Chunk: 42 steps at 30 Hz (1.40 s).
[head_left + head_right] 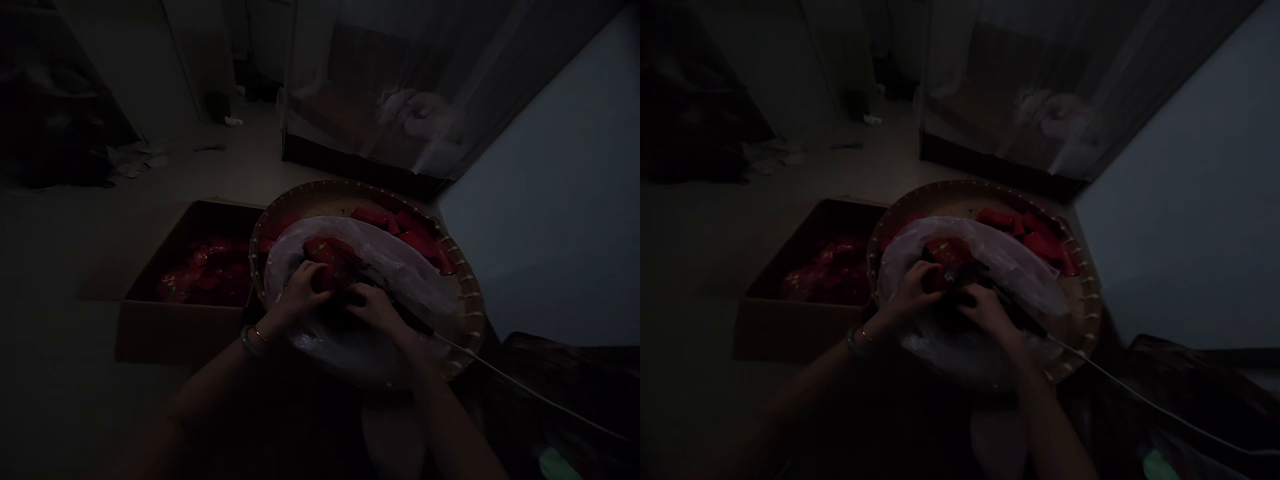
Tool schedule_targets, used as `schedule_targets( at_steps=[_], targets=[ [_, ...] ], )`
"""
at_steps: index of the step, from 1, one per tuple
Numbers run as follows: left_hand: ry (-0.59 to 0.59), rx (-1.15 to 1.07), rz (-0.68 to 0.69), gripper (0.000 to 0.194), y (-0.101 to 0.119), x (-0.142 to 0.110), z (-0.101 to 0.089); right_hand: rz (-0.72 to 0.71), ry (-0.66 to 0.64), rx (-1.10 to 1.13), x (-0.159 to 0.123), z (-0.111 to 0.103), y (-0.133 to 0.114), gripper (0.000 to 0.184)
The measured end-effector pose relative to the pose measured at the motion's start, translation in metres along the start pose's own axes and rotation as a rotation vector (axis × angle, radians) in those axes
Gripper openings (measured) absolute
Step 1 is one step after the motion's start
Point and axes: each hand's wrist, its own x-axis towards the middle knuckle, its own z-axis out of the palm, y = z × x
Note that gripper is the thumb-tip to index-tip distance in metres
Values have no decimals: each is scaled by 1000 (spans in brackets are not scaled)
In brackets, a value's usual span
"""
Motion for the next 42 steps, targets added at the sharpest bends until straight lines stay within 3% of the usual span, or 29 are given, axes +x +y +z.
schedule_targets(
  at_steps=[5,9,13,16,19,23,27,32,42],
  targets=[
    [-17,5,10,49,0,0,1,239,185,258,-10,-6,9,27],
    [-56,22,11,49,-1,0,2,449,292,688,-12,-7,13,32],
    [-96,39,12,51,-3,0,3,477,317,1176,-13,-11,10,25],
    [-119,49,10,52,-5,0,4,438,293,1333,-14,-18,-1,20],
    [-132,70,4,51,-4,0,5,366,235,1281,-15,-24,-16,30],
    [-139,90,-6,50,0,0,4,278,246,986,-10,-24,-28,43],
    [-152,88,-23,49,2,-1,4,190,294,564,0,-19,-32,41],
    [-145,99,-11,49,-2,-2,6,61,254,155,4,-21,-37,37],
    [-165,145,1,51,-2,-3,6,22,255,276,6,-15,-52,33]
  ],
)
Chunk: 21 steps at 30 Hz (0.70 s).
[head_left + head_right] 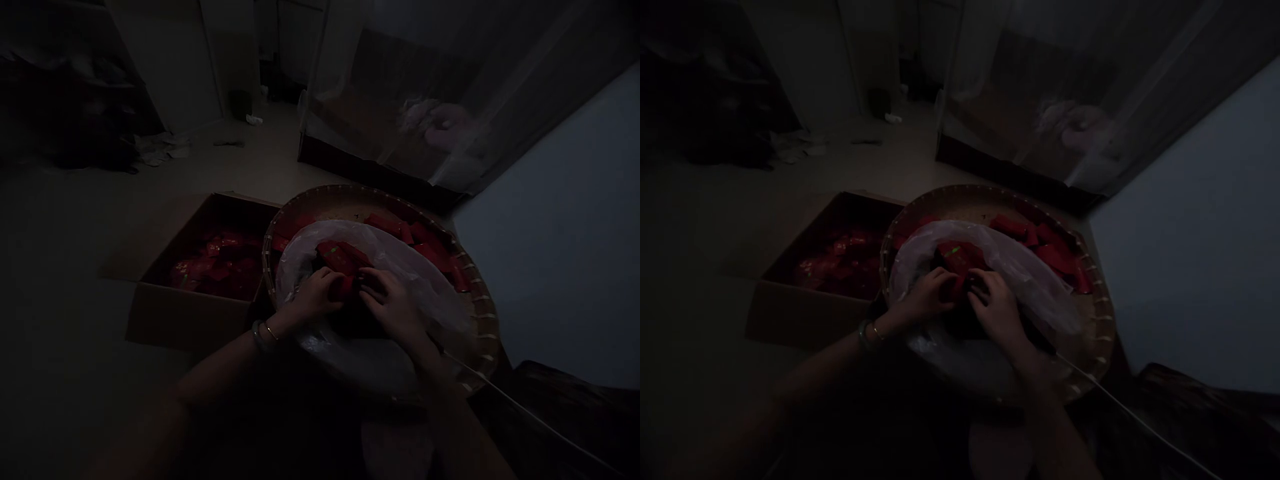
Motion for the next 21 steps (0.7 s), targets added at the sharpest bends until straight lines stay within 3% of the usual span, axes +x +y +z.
schedule_targets(
  at_steps=[4,8,11,14,21],
  targets=[
    [-16,-33,-4,48,3,0,-3,-30,17,33,0,0,-4,31],
    [18,-61,-13,50,3,0,-3,75,116,47,-4,-7,7,38],
    [19,-60,-3,52,2,0,-2,170,24,20,-7,-6,15,50],
    [0,-42,4,52,2,-1,-2,214,14,29,-8,-1,15,38],
    [-3,-54,6,51,4,-1,-3,80,164,-64,-8,3,5,28]
  ],
)
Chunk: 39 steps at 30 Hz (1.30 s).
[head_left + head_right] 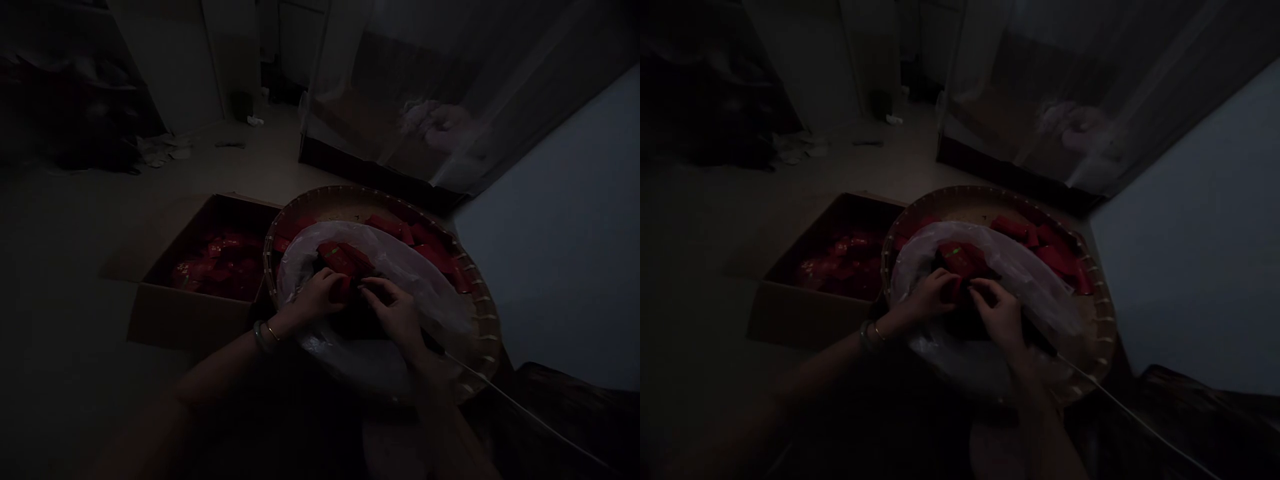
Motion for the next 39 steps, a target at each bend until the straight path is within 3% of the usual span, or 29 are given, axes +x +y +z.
schedule_targets(
  at_steps=[4,7,10,13,18,25,31,36,39],
  targets=[
    [-8,-5,-15,51,0,1,1,-171,-13,-199,-4,2,9,24],
    [-38,0,-18,54,1,1,0,-214,-44,-251,-4,4,17,17],
    [-95,-68,-55,66,1,1,-3,-116,-39,-158,-4,-2,20,20],
    [-195,-308,-127,77,0,2,-7,31,-84,-30,-5,-14,20,26],
    [-395,-602,-291,61,-2,3,-13,111,-131,103,-10,-30,21,29],
    [-444,-573,-414,42,5,3,-17,48,-67,76,-7,-34,24,28],
    [-399,-547,-424,44,4,5,-13,-9,-20,42,-3,-28,29,28],
    [-493,-527,-392,50,5,3,-14,-86,26,-16,2,-12,23,24],
    [-522,-555,-407,48,7,1,-14,-73,92,71,6,-8,19,26]
  ],
)
